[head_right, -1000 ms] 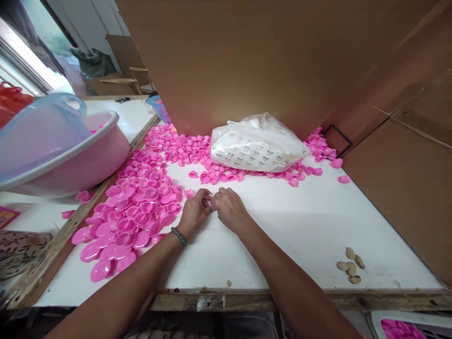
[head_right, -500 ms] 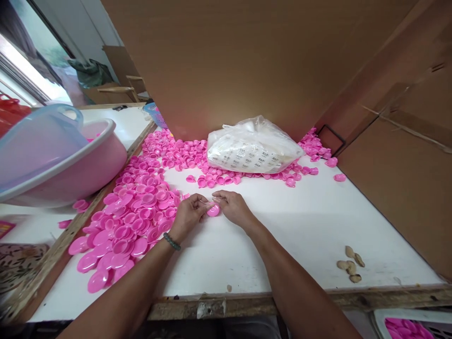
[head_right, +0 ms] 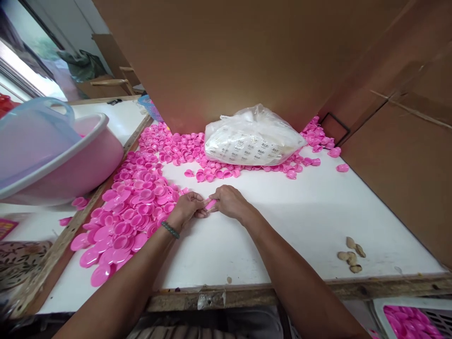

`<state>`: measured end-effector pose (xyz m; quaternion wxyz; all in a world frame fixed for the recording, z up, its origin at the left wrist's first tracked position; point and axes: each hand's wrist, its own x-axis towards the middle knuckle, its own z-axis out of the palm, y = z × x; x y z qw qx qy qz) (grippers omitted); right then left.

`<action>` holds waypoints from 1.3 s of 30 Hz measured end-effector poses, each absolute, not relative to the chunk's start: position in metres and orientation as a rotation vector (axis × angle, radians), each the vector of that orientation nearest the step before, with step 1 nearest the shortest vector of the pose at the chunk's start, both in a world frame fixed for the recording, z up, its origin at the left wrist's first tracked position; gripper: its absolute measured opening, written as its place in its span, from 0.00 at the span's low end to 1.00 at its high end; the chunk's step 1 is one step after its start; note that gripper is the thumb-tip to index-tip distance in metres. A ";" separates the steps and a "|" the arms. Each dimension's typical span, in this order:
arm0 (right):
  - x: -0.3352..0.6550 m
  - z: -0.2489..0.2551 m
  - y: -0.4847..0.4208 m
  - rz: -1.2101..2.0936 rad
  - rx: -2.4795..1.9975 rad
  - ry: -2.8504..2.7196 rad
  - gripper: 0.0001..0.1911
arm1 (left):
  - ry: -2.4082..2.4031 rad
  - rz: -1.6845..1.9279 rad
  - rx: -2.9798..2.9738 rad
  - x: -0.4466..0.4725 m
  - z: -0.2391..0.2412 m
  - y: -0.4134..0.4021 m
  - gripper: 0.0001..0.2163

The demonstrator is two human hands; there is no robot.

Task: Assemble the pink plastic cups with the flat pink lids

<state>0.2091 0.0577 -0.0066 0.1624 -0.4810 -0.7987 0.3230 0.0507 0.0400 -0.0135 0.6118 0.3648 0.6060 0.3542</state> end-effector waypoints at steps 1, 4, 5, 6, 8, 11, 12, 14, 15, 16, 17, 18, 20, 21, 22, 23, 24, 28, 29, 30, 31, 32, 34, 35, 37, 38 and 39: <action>0.209 -0.006 0.057 0.947 -1.371 -2.252 0.05 | 1.389 0.821 0.856 0.051 -0.015 0.040 0.15; 0.210 -0.007 0.050 0.998 -1.387 -2.146 0.09 | 1.385 0.872 0.952 0.051 -0.020 0.039 0.13; 0.210 -0.007 0.047 1.006 -1.408 -2.131 0.11 | 1.390 0.894 0.992 0.051 -0.022 0.039 0.13; 0.210 -0.007 0.045 1.002 -1.440 -2.132 0.13 | 1.395 0.910 1.025 0.051 -0.024 0.039 0.12; 0.210 -0.006 0.042 0.965 -1.519 -2.170 0.16 | 1.389 0.921 1.058 0.051 -0.026 0.039 0.12; 0.212 -0.002 0.041 0.906 -1.541 -2.202 0.19 | 1.345 0.901 1.041 0.050 -0.026 0.039 0.12; 0.213 -0.001 0.042 0.897 -1.502 -2.209 0.18 | 1.332 0.893 1.036 0.049 -0.025 0.039 0.12; 0.215 -0.001 0.043 0.893 -1.407 -2.217 0.14 | 1.311 0.879 1.037 0.047 -0.023 0.039 0.12; 0.215 -0.002 0.044 0.897 -1.371 -2.220 0.12 | 1.299 0.870 1.037 0.046 -0.021 0.039 0.12; 0.216 -0.003 0.045 0.904 -1.353 -2.223 0.10 | 1.283 0.859 1.031 0.045 -0.020 0.039 0.12; 0.217 -0.004 0.046 0.911 -1.348 -2.222 0.08 | 1.263 0.846 1.017 0.044 -0.020 0.039 0.12; 0.217 -0.004 0.047 0.914 -1.350 -2.220 0.07 | 1.242 0.834 0.996 0.043 -0.019 0.038 0.13; 0.217 -0.005 0.048 0.904 -1.365 -2.227 0.06 | 1.224 0.819 0.947 0.042 -0.019 0.037 0.14; 0.217 -0.005 0.049 0.892 -1.374 -2.241 0.05 | 1.232 0.815 0.927 0.042 -0.020 0.037 0.14; 0.217 -0.004 0.049 0.880 -1.380 -2.264 0.05 | 1.249 0.812 0.914 0.042 -0.020 0.037 0.14; 0.216 -0.004 0.049 0.861 -1.388 -2.293 0.04 | 1.272 0.807 0.905 0.043 -0.020 0.036 0.14; 0.215 -0.003 0.049 0.835 -1.400 -2.324 0.04 | 1.294 0.801 0.899 0.045 -0.020 0.036 0.14; 0.209 0.002 0.048 0.695 -1.521 -2.422 0.06 | 1.352 0.778 0.881 0.049 -0.017 0.037 0.15; 0.208 0.003 0.047 0.667 -1.552 -2.440 0.07 | 1.360 0.774 0.884 0.050 -0.016 0.037 0.15; 0.207 0.005 0.046 0.651 -1.574 -2.458 0.08 | 1.365 0.770 0.890 0.050 -0.015 0.037 0.14; 0.207 0.006 0.045 0.643 -1.583 -2.470 0.09 | 1.370 0.765 0.899 0.050 -0.014 0.037 0.14; 0.207 0.007 0.044 0.641 -1.579 -2.477 0.09 | 1.371 0.761 0.910 0.050 -0.014 0.036 0.14; 0.207 0.007 0.043 0.655 -1.548 -2.480 0.09 | 1.353 0.771 0.948 0.052 -0.015 0.035 0.14; 0.208 0.007 0.042 0.666 -1.523 -2.475 0.09 | 1.337 0.786 0.973 0.053 -0.016 0.034 0.14; 0.211 0.004 0.043 0.666 -1.452 -2.451 0.07 | 1.313 0.822 1.037 0.054 -0.015 0.032 0.15; 0.213 0.002 0.045 0.643 -1.419 -2.418 0.06 | 1.317 0.837 1.080 0.053 -0.013 0.031 0.15; 0.215 0.000 0.048 0.594 -1.399 -2.366 0.08 | 1.345 0.850 1.138 0.051 -0.008 0.030 0.15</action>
